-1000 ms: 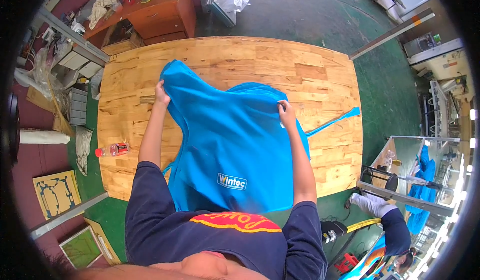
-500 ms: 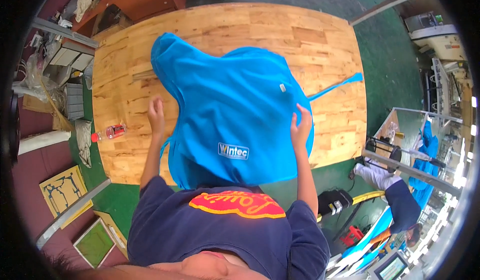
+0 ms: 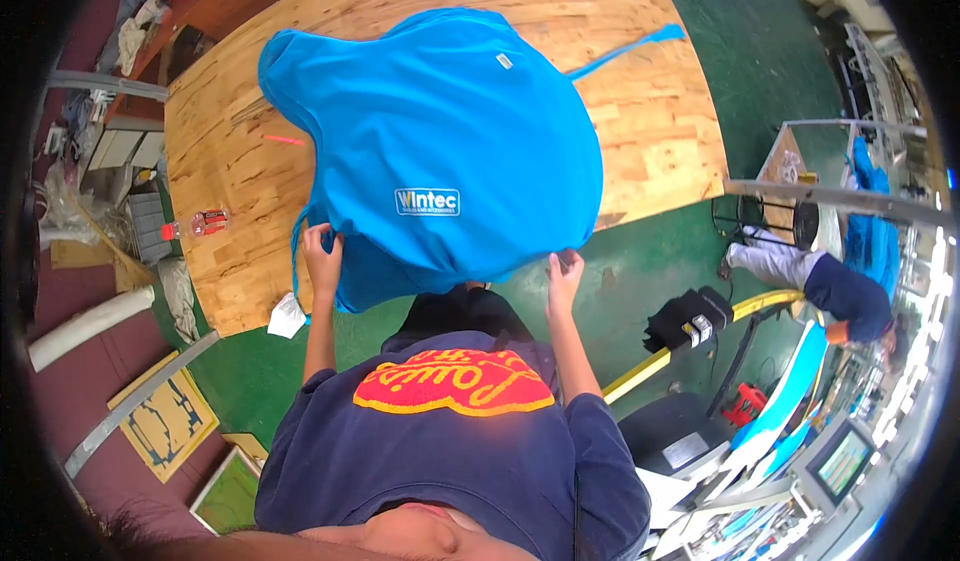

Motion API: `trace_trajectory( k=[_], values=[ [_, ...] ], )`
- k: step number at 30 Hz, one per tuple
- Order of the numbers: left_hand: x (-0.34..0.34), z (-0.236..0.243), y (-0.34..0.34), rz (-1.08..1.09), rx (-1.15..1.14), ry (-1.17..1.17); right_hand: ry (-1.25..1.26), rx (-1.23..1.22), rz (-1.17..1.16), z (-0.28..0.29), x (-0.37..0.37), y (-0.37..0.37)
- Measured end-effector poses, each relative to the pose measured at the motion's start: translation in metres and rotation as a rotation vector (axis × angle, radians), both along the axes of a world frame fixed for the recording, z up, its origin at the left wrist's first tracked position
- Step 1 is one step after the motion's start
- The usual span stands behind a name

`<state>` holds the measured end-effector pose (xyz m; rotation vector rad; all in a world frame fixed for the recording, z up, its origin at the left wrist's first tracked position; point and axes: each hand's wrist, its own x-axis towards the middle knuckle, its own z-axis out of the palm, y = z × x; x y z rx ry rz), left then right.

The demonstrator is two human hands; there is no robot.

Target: Placing unprinted fabric onto pallets and removing printed items from a rotary screen printing press.

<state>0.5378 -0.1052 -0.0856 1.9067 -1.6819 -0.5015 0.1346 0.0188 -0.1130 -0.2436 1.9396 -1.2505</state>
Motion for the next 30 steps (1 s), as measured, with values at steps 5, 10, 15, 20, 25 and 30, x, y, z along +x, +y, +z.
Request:
trace_trajectory(
  k=[5,10,15,20,25,30],
  values=[
    [0.012,-0.015,-0.006,-0.022,-0.011,0.394,-0.15,-0.023,0.048,-0.015,-0.007,0.007],
    [0.014,-0.014,0.001,0.199,0.217,1.136,-0.18,-0.093,0.162,-0.024,-0.017,0.024],
    [0.009,0.003,0.015,0.305,0.506,1.286,0.114,-0.145,0.209,-0.03,-0.026,0.034],
    [0.034,-0.006,0.036,0.063,0.716,1.075,0.231,-0.132,0.329,-0.017,-0.036,0.036],
    [0.019,0.012,0.052,-0.106,0.627,0.986,-0.158,0.013,0.452,-0.013,-0.032,0.037],
    [0.004,0.013,0.068,-0.007,0.499,1.247,-0.361,0.073,0.573,-0.02,-0.027,0.027]
  ],
)
